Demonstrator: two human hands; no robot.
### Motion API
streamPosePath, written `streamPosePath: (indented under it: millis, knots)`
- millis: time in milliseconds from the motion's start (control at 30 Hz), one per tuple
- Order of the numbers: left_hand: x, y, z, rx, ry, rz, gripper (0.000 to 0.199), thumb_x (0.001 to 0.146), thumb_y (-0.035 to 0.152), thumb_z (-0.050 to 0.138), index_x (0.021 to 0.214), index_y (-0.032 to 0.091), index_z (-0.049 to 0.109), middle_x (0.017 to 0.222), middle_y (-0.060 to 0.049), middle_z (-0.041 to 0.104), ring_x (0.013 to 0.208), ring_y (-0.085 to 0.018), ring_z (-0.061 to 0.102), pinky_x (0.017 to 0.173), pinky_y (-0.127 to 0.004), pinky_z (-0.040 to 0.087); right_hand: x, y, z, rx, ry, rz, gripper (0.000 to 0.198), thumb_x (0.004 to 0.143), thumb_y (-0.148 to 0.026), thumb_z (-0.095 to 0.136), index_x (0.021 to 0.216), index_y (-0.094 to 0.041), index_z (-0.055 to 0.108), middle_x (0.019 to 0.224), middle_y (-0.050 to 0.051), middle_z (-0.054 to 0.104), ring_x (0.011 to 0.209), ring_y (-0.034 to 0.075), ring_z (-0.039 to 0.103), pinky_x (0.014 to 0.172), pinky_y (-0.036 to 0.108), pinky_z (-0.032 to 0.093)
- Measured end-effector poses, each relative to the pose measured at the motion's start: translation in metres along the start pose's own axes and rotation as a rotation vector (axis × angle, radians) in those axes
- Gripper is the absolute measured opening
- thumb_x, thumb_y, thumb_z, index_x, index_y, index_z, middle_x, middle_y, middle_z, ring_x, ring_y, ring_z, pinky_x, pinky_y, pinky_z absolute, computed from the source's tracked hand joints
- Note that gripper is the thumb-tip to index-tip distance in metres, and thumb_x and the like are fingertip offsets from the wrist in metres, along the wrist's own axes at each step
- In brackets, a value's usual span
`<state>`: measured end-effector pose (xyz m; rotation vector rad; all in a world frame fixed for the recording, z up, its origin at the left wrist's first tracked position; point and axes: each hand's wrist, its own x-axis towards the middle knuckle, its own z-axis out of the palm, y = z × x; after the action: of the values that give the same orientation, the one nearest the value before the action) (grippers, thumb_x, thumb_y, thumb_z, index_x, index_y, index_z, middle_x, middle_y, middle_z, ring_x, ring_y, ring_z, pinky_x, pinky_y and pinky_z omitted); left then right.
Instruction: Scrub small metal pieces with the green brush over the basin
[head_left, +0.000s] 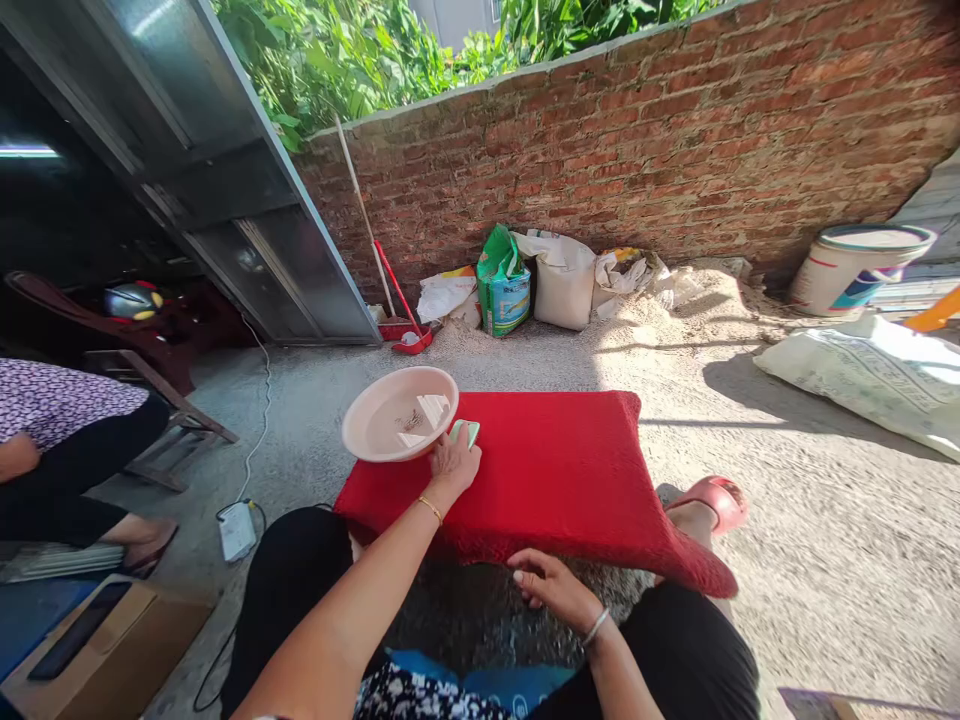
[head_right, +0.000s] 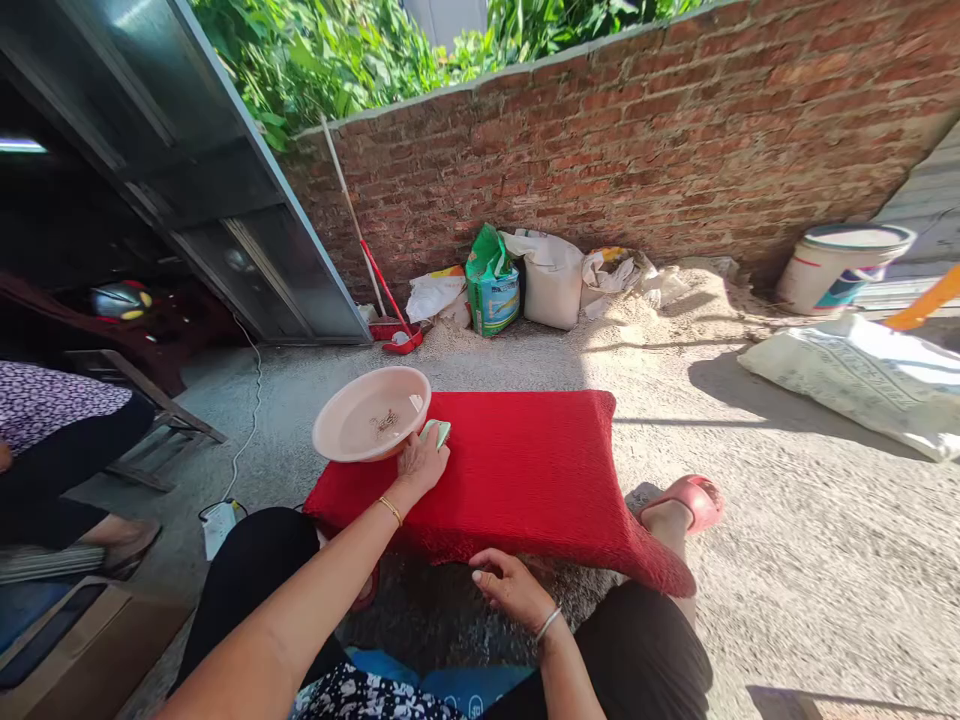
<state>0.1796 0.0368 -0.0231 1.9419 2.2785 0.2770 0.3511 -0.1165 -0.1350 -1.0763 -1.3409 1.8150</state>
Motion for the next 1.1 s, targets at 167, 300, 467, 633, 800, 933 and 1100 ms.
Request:
streamPosePath:
  millis: [167, 300, 467, 633, 800, 933, 1100]
  knots:
    - [-0.003, 0.018, 0.01, 0.058, -0.021, 0.007, 0.056, 0.081, 0.035, 0.044, 0.136, 0.022, 0.037, 0.124, -0.018, 0.042, 0.114, -0.036, 0.042, 0.087, -0.049, 0.04, 0.0, -0.003, 0.003, -0.152, 0.014, -0.009, 0.042, 0.075, -0.049, 0.057, 0.103, -0.018, 0.061, 0.077, 0.001, 0.056, 0.068, 0.013, 0.051, 0.06, 0.024, 0.041]
    - [-0.02, 0.062, 0.02, 0.028, -0.097, 0.117, 0.055, 0.081, 0.038, 0.046, 0.132, 0.019, 0.041, 0.121, -0.018, 0.044, 0.11, -0.034, 0.045, 0.084, -0.045, 0.042, 0.003, -0.003, 0.003, -0.307, 0.046, -0.028, 0.035, 0.077, -0.041, 0.056, 0.102, -0.018, 0.065, 0.087, 0.003, 0.062, 0.074, 0.015, 0.053, 0.067, 0.027, 0.041]
    - [-0.054, 0.121, 0.031, -0.075, -0.238, 0.409, 0.051, 0.073, 0.057, 0.055, 0.12, 0.036, 0.052, 0.111, -0.005, 0.052, 0.101, -0.024, 0.052, 0.085, -0.034, 0.043, 0.006, -0.003, 0.001, -0.368, 0.047, -0.022, 0.034, 0.077, -0.04, 0.056, 0.102, -0.019, 0.066, 0.089, 0.003, 0.065, 0.08, 0.018, 0.055, 0.075, 0.028, 0.042]
    - [-0.023, 0.115, 0.013, -0.107, -0.201, 0.333, 0.053, 0.078, 0.056, 0.047, 0.127, 0.034, 0.047, 0.115, -0.008, 0.05, 0.107, -0.028, 0.051, 0.086, -0.038, 0.043, 0.005, -0.001, 0.003, -0.48, 0.079, -0.012, 0.031, 0.078, -0.032, 0.054, 0.104, -0.02, 0.066, 0.092, 0.004, 0.067, 0.085, 0.019, 0.058, 0.076, 0.026, 0.041]
    - [0.032, 0.078, -0.007, -0.059, -0.122, 0.07, 0.051, 0.082, 0.039, 0.044, 0.129, 0.021, 0.042, 0.123, -0.018, 0.044, 0.115, -0.036, 0.045, 0.088, -0.048, 0.041, 0.003, -0.003, 0.005, -0.641, 0.1, 0.041, 0.032, 0.077, -0.029, 0.054, 0.105, -0.023, 0.067, 0.102, 0.005, 0.068, 0.097, 0.021, 0.059, 0.08, 0.026, 0.04]
    - [0.032, 0.098, 0.002, -0.061, -0.168, 0.055, 0.049, 0.079, 0.029, 0.045, 0.126, 0.017, 0.043, 0.123, -0.018, 0.043, 0.112, -0.034, 0.047, 0.086, -0.046, 0.042, 0.002, -0.008, 0.005, -0.685, 0.101, 0.081, 0.03, 0.077, -0.029, 0.056, 0.104, -0.025, 0.068, 0.099, 0.004, 0.069, 0.096, 0.022, 0.061, 0.078, 0.027, 0.041]
    - [-0.044, 0.179, 0.035, -0.138, -0.299, 0.366, 0.049, 0.072, 0.032, 0.053, 0.121, 0.023, 0.049, 0.12, -0.013, 0.046, 0.11, -0.031, 0.047, 0.087, -0.043, 0.042, 0.007, -0.001, 0.004, -0.712, 0.092, 0.097, 0.027, 0.081, -0.028, 0.057, 0.105, -0.023, 0.067, 0.103, 0.004, 0.067, 0.1, 0.022, 0.06, 0.083, 0.028, 0.042]
